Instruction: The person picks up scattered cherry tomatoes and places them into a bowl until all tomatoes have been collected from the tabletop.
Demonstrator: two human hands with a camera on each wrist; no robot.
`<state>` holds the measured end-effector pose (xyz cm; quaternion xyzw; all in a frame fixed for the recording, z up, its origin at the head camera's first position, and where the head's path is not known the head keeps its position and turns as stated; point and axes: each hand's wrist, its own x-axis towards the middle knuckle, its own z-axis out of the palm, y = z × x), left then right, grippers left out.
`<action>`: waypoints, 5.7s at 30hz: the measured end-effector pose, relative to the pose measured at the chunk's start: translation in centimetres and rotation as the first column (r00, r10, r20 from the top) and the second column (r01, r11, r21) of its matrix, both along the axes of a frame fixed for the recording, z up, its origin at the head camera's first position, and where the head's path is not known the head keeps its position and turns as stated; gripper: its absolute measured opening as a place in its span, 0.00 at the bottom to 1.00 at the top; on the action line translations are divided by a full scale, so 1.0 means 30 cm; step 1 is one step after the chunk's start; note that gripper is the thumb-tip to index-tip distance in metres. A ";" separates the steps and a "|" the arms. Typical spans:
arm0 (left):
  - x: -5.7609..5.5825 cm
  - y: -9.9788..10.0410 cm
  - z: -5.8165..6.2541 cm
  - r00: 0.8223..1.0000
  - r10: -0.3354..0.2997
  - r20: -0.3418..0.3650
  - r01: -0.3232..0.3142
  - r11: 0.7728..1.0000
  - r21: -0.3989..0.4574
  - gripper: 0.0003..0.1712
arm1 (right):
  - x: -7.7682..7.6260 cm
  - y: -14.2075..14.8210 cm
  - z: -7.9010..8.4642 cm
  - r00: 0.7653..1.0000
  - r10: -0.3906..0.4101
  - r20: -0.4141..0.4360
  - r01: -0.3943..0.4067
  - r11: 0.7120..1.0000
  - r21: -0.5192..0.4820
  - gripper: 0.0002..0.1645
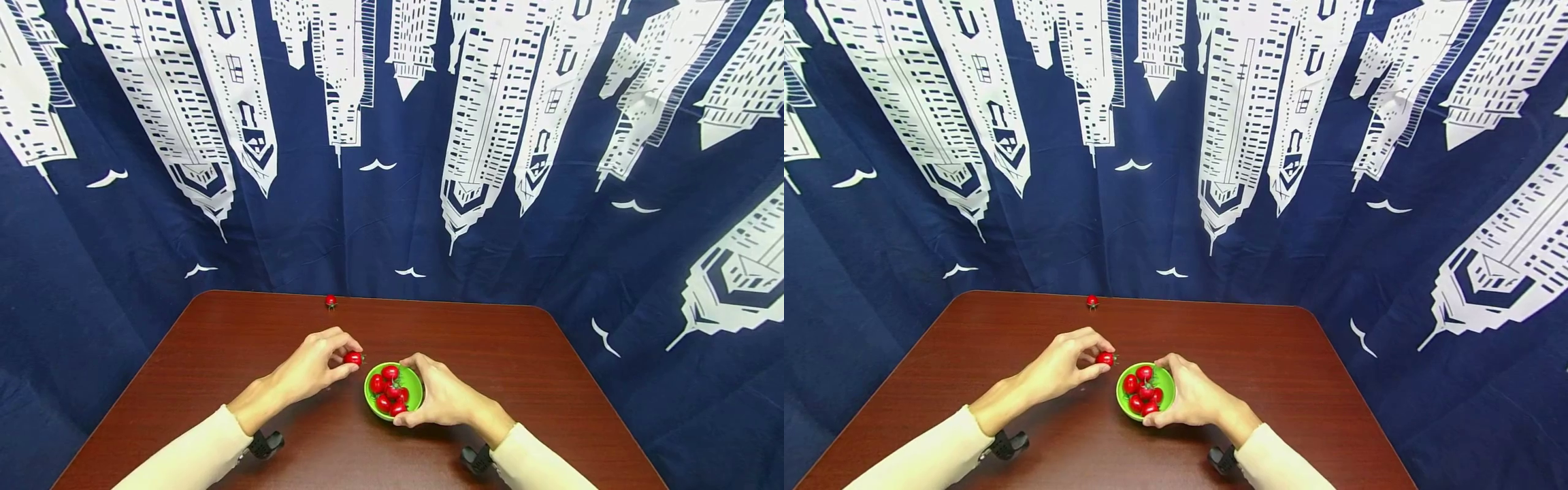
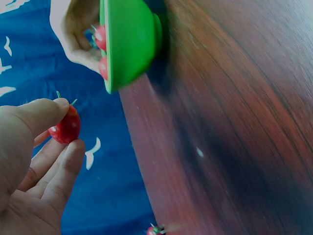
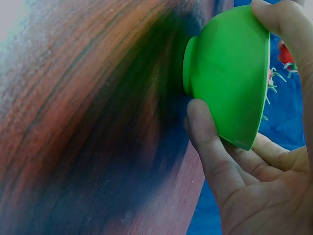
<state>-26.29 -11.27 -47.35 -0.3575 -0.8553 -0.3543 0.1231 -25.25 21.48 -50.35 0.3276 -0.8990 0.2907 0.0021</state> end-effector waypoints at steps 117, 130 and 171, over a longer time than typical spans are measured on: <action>-0.258 -0.030 -0.111 0.959 0.278 0.051 -0.276 0.960 -0.052 0.31 | 0.009 0.011 -0.003 1.000 0.007 0.002 -0.007 1.000 -0.013 0.56; -0.380 -0.095 -0.130 0.924 0.357 0.138 -0.349 0.934 -0.080 0.34 | -0.005 0.000 -0.003 0.998 0.026 -0.053 -0.025 1.000 0.015 0.54; -0.655 -0.170 -0.296 0.930 0.285 0.232 -0.270 0.958 -0.097 0.20 | 0.006 0.000 0.000 1.000 -0.003 0.004 0.003 1.000 0.026 0.54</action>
